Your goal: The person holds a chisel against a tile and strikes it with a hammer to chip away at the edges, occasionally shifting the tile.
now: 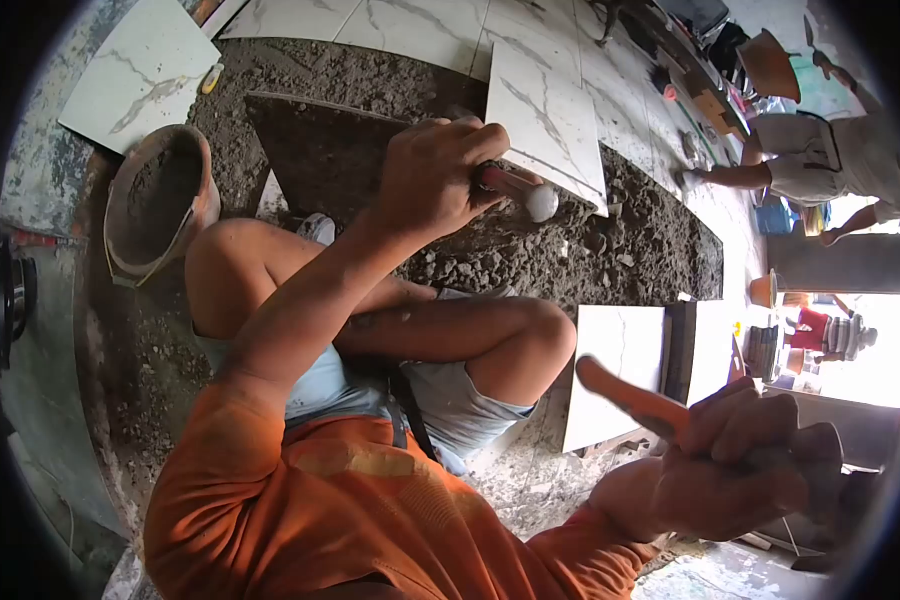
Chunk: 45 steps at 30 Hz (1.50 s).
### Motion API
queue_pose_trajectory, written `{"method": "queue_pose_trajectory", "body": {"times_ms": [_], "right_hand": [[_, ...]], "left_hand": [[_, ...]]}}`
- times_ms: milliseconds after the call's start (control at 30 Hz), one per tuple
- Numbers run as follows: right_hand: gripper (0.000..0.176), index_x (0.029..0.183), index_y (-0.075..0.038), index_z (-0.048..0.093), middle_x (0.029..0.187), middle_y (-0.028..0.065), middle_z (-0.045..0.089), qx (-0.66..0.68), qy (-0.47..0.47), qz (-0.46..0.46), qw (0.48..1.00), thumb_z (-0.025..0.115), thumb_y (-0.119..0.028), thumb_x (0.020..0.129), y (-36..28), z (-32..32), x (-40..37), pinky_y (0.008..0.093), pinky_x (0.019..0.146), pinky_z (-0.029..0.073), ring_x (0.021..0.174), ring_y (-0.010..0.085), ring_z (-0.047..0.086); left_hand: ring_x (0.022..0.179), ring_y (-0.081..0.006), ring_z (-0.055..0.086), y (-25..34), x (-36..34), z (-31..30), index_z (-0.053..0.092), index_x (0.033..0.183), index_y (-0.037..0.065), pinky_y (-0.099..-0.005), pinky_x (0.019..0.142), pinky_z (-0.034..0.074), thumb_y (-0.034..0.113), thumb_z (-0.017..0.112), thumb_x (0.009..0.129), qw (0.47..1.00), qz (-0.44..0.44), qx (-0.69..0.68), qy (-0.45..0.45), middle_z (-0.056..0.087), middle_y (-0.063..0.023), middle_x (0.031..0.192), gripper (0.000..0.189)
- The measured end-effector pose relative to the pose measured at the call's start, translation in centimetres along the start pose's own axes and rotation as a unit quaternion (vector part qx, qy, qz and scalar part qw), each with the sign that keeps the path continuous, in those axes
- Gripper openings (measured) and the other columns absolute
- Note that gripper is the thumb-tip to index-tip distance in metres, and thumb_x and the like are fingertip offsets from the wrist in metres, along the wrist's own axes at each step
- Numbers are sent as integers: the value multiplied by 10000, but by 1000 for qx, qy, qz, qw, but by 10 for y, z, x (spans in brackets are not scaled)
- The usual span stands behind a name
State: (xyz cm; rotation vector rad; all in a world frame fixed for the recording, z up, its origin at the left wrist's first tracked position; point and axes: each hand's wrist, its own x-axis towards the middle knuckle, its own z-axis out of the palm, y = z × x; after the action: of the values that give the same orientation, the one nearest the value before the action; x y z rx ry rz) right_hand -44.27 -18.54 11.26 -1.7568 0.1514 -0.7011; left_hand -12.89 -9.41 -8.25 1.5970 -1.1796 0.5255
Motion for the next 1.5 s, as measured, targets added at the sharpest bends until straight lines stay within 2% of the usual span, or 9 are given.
{"method": "queue_pose_trajectory", "body": {"times_ms": [67,133,300,367,533,633,1167,1267,1500], "right_hand": [[560,1125,63,588,929,161,590,57,-158,120,978,479,-479,1034,6,-10,-4,438,892,484,856,340,601],[229,1036,-3,631,1035,219,621,-631,39,3,775,665,-218,964,55,53,-13,526,1043,406,1011,382,625],[444,750,-68,521,616,31,442,-88,139,-16,986,496,-389,1055,7,13,8,349,500,421,519,180,458],[227,1156,-50,712,980,101,685,-659,-56,67,747,639,-147,964,33,24,5,388,974,456,1049,297,657],[233,1163,-35,669,1104,187,691,-591,-122,-45,796,651,-138,955,58,58,23,429,875,501,1021,332,651],[397,965,-24,451,583,56,428,-150,169,-27,974,496,-403,1077,64,69,11,235,313,289,364,101,339],[227,1159,-11,578,826,-43,529,-86,200,81,973,607,-213,1060,166,77,29,200,594,346,704,21,428],[557,1413,70,516,1274,294,638,-338,213,141,906,673,-272,1002,187,76,3,416,1069,477,1243,403,613],[424,1317,13,606,1218,228,668,-207,199,122,950,660,-116,917,183,84,26,432,934,519,1111,366,662]], "left_hand": [[701,-268,684,2,-3,0,617,939,143,-405,632,539,343,865,703,1000,2,-10,-1,657,-29,776,397],[681,-269,680,0,-2,-1,621,920,141,-412,628,537,398,864,721,1000,15,6,19,653,-27,765,405],[643,-268,668,3,-2,0,621,860,144,-404,620,524,492,831,781,1000,-11,6,1,634,-32,728,414],[635,-264,666,2,-7,5,620,839,145,-401,621,521,517,818,798,1000,0,3,10,630,-33,718,423],[609,-248,625,-13,-9,9,560,791,142,-391,608,510,520,811,826,995,69,-14,68,555,-24,649,455],[615,-213,628,-13,-15,3,621,798,116,-371,614,511,420,831,853,993,75,-72,57,602,-21,682,373],[630,-121,597,-16,-4,-4,608,838,54,-282,577,487,242,748,963,962,-4,-272,19,581,-32,695,265],[777,-256,714,-34,-18,-9,681,916,99,-376,702,571,355,825,861,986,86,-144,3,708,-62,883,298],[755,-270,688,-25,0,-23,612,829,49,-377,699,551,470,817,855,975,71,-187,-97,652,-85,799,469]]}}
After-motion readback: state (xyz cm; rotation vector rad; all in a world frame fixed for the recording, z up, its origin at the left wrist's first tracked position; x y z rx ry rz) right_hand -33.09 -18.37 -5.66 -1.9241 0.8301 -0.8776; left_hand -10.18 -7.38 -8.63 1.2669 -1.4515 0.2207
